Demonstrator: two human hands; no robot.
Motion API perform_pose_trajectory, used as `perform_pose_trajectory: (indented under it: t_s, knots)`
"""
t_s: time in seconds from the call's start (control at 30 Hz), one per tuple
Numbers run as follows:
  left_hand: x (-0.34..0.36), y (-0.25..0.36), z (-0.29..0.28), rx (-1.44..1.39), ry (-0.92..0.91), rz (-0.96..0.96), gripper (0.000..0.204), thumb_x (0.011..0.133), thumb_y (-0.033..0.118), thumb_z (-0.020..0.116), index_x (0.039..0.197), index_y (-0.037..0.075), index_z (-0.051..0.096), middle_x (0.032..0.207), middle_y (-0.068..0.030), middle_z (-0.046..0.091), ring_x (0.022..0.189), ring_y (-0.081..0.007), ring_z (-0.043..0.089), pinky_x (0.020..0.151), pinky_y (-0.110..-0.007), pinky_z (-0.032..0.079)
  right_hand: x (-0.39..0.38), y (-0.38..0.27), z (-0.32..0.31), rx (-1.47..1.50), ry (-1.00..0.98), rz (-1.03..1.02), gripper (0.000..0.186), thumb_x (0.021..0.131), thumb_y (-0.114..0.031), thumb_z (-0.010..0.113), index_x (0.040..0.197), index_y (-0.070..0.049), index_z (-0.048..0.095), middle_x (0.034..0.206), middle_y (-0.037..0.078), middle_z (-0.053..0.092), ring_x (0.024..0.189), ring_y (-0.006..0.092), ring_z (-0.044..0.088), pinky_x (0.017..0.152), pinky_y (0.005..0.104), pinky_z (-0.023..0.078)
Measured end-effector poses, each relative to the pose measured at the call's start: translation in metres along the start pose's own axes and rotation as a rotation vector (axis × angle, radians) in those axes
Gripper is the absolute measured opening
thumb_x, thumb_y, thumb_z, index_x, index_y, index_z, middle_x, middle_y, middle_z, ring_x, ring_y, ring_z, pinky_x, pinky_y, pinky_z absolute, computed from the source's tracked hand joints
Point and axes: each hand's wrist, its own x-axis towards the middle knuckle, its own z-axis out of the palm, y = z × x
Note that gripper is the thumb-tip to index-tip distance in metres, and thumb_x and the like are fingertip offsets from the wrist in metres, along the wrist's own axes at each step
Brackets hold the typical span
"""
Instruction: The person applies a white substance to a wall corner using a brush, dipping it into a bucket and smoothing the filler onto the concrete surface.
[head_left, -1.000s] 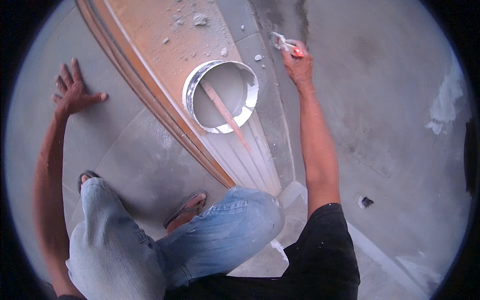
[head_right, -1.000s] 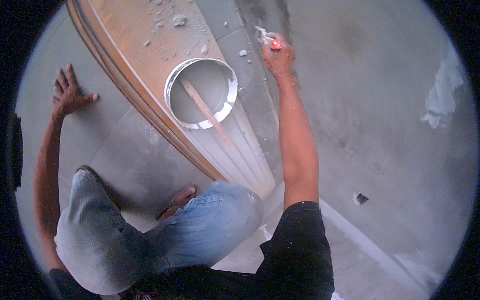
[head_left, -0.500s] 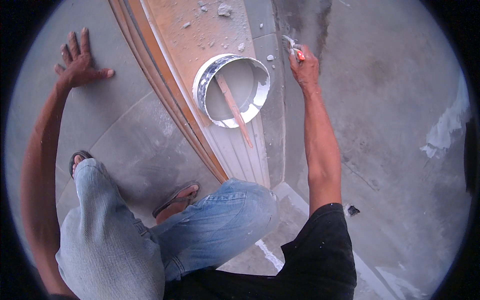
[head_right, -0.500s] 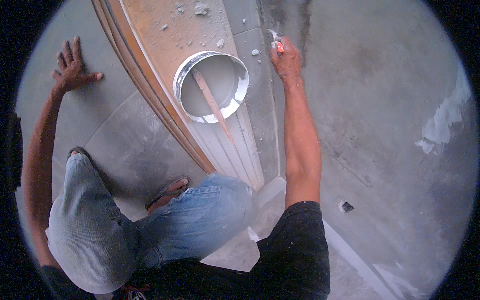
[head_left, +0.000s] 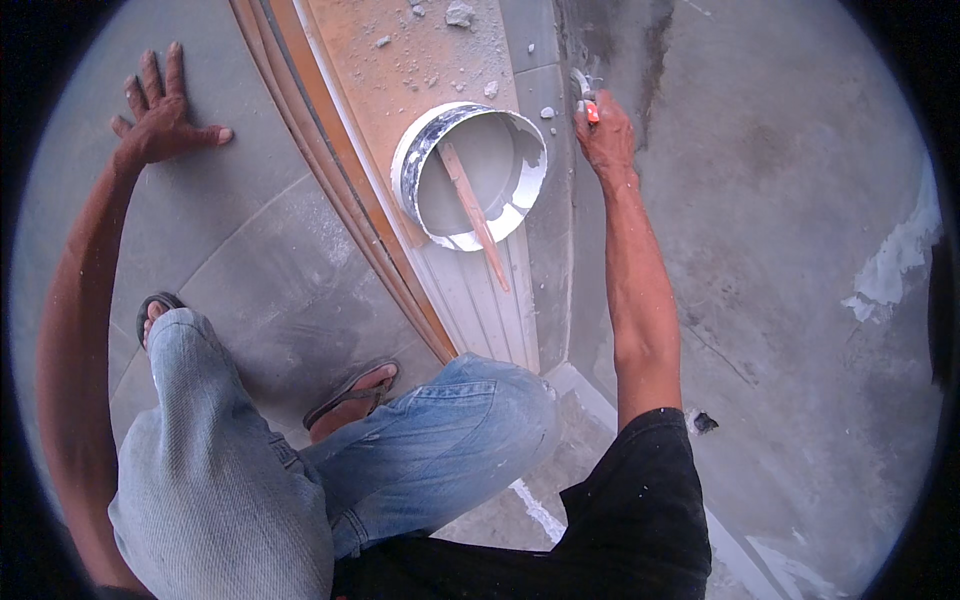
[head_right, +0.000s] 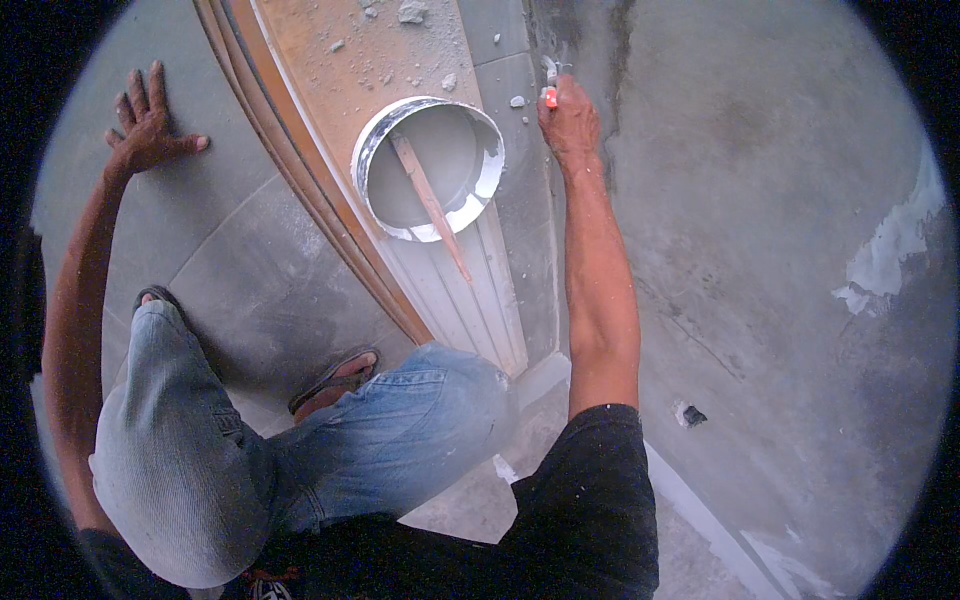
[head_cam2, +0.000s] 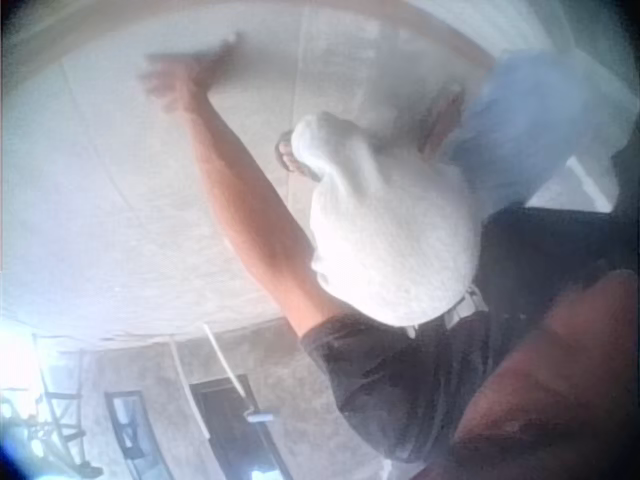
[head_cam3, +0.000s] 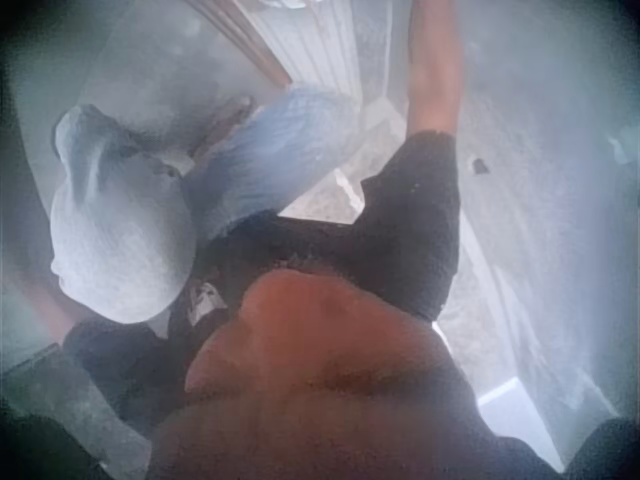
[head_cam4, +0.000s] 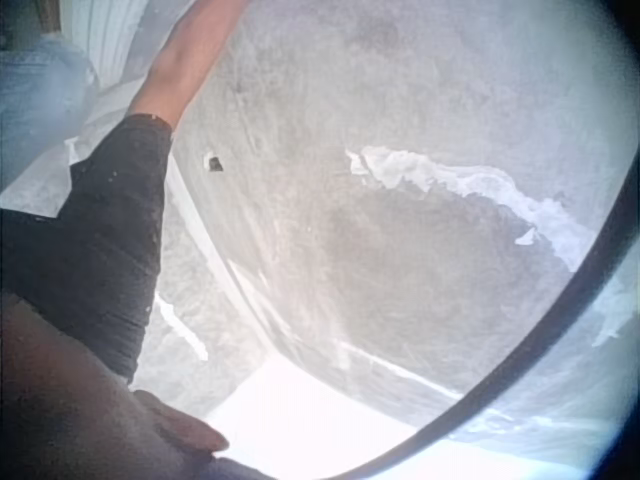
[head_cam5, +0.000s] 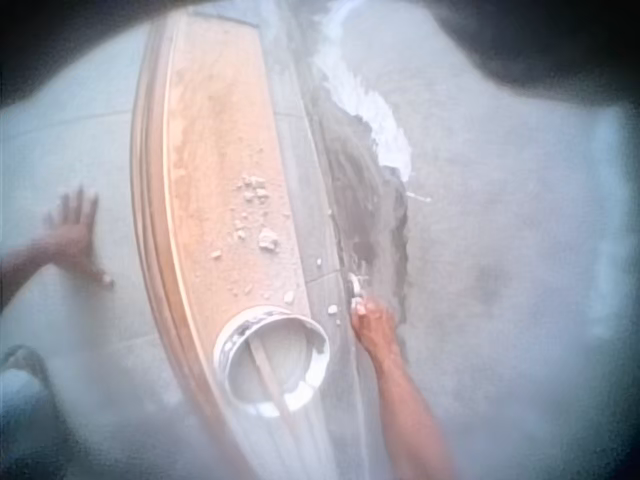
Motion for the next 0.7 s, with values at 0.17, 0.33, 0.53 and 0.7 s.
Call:
perform_pose_trajectory:
  t_s: [0.17,0.33,0.53,0.7]
  knots:
    - [0.003,-0.003,0.006,-0.001,0.010,0.012,0.138,0.043,0.073,0.072,0.144,0.029,-0.010,0.150,-0.0162,-0.013,0.135,-0.0466,-0.012,0.097,-0.074,0.005,-0.002,-0.002,0.001,-0.007,-0.021,0.003,0.030,0.077,-0.016,0.065,0.101,-0.005,0.051,0.092,0.019,0.059,0.084,0.0399,0.060,0.071,0.0483,0.048]
    - [0.002,-0.012,0.023,-0.127,0.244,0.107,0.138,0.043,0.073,0.073,0.144,0.029,-0.010,0.150,-0.0160,-0.013,0.134,-0.0468,-0.012,0.097,-0.075,0.005,-0.002,-0.006,0.001,-0.035,-0.042,0.024,0.030,0.077,-0.016,0.065,0.100,-0.005,0.050,0.092,0.019,0.059,0.085,0.0401,0.060,0.070,0.0488,0.048]
    - [0.002,-0.011,0.020,-0.092,0.185,0.080,0.137,0.044,0.073,0.072,0.144,0.030,-0.009,0.151,-0.0157,-0.013,0.135,-0.0461,-0.012,0.097,-0.075,0.005,-0.003,-0.008,0.001,-0.061,-0.061,0.042,0.030,0.077,-0.017,0.064,0.100,-0.005,0.050,0.093,0.019,0.059,0.086,0.0402,0.060,0.071,0.0486,0.049]
    - [0.001,-0.010,0.020,-0.110,0.201,0.093,0.136,0.045,0.073,0.072,0.144,0.030,-0.009,0.151,-0.0155,-0.013,0.135,-0.0459,-0.011,0.097,-0.075,0.006,-0.005,-0.007,0.002,-0.064,-0.060,0.047,0.030,0.077,-0.018,0.064,0.101,-0.005,0.051,0.093,0.019,0.059,0.086,0.0398,0.060,0.071,0.0484,0.049]
